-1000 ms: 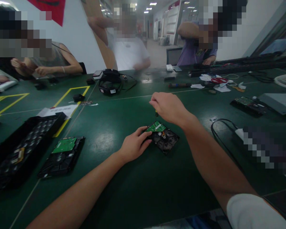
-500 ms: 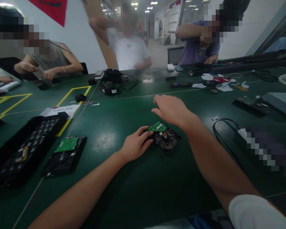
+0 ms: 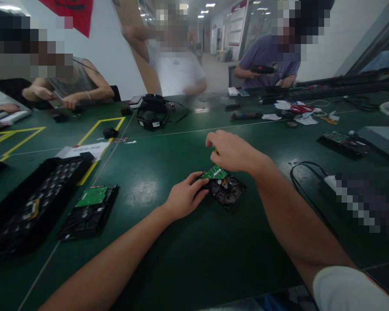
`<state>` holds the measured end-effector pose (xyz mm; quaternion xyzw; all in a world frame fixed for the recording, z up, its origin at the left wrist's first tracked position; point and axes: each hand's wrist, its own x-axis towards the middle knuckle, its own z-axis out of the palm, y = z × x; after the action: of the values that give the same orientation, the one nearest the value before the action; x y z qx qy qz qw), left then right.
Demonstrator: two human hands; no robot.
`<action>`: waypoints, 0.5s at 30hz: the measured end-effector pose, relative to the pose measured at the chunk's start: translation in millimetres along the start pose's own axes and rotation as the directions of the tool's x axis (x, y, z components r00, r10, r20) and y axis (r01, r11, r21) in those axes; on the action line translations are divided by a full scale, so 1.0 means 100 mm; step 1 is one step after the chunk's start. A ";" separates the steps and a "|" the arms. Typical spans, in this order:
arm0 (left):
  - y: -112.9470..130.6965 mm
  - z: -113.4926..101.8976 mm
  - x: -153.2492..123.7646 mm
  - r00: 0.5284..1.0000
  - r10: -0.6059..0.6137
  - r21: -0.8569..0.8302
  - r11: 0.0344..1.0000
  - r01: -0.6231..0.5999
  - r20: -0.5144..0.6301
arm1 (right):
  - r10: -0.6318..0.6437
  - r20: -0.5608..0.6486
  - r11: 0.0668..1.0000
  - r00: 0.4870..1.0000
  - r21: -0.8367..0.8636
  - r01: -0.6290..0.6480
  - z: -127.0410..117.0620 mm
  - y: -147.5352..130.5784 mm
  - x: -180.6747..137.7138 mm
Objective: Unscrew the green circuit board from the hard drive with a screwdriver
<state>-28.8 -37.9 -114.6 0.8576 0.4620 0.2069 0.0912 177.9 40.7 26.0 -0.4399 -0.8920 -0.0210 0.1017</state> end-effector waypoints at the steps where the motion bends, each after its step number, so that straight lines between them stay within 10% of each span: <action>1: 0.00 0.00 0.00 1.000 0.002 0.000 1.000 -0.002 0.000 | -0.011 -0.009 1.000 1.000 0.011 0.011 0.00 -0.01 0.00; 15: 0.01 -0.02 0.00 1.000 0.001 -0.003 1.000 -0.001 -0.002 | -0.025 -0.035 0.994 0.999 0.102 0.028 0.02 0.01 0.03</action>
<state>-28.6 -38.6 -112.8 0.8573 0.4616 0.2084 0.0920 176.8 44.0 24.4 -0.4219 -0.8958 0.0159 0.1389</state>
